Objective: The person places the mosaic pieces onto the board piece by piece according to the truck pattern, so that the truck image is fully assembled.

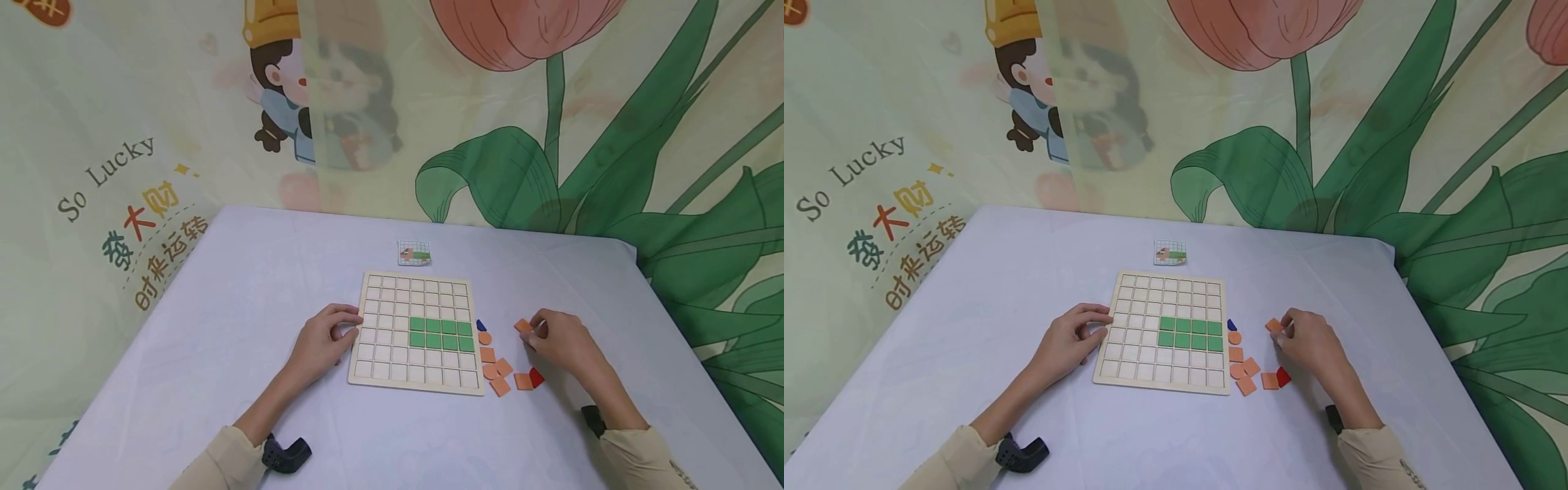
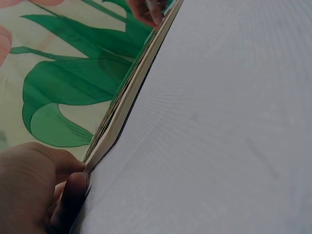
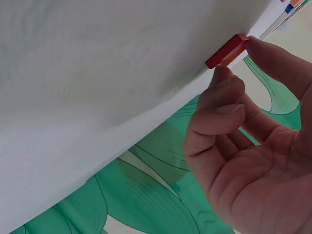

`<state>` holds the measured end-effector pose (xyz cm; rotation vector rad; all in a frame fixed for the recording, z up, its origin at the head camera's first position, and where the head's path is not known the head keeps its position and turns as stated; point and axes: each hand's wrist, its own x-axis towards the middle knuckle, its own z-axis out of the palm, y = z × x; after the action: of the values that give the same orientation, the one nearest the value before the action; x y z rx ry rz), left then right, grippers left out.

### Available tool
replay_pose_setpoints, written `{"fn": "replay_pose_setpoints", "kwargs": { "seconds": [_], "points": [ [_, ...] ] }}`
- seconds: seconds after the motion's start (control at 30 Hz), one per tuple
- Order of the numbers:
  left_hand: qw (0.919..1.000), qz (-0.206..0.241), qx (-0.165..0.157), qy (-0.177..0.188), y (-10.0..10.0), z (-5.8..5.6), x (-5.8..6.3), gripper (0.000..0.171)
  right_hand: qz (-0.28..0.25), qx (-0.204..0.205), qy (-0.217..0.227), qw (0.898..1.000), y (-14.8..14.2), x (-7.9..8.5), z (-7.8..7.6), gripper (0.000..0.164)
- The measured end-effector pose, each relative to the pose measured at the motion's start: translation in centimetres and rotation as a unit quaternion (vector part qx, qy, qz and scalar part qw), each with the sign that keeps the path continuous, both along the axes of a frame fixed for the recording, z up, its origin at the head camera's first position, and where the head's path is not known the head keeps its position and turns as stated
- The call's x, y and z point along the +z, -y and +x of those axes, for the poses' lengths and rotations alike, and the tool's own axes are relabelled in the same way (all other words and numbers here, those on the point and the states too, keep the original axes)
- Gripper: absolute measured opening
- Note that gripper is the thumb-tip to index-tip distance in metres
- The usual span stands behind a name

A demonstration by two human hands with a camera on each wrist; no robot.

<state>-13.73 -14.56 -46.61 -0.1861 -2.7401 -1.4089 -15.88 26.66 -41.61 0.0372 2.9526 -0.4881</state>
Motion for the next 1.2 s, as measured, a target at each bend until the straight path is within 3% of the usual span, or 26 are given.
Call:
{"fn": "replay_pose_setpoints", "kwargs": {
  "seconds": [0.33, 0.7, 1.2],
  "points": [
    [1.0, 0.001, 0.0, 0.002, 0.0, 0.0, 0.0, 0.02, -0.021, 0.002, 0.008, 1.0, 1.4, 0.4, 0.3, 0.032],
    [1.0, 0.002, 0.0, -0.002, 0.0, 0.0, 0.1, 0.019, -0.041, 0.05, 0.0, 0.998, 3.9, 0.8, 1.1, 0.029],
    [0.9999, -0.001, 0.0, -0.013, 0.0, 0.0, -0.1, 0.019, -0.078, 0.08, 0.026, 0.993, 7.5, 0.8, 1.8, 0.026]
  ]
}}
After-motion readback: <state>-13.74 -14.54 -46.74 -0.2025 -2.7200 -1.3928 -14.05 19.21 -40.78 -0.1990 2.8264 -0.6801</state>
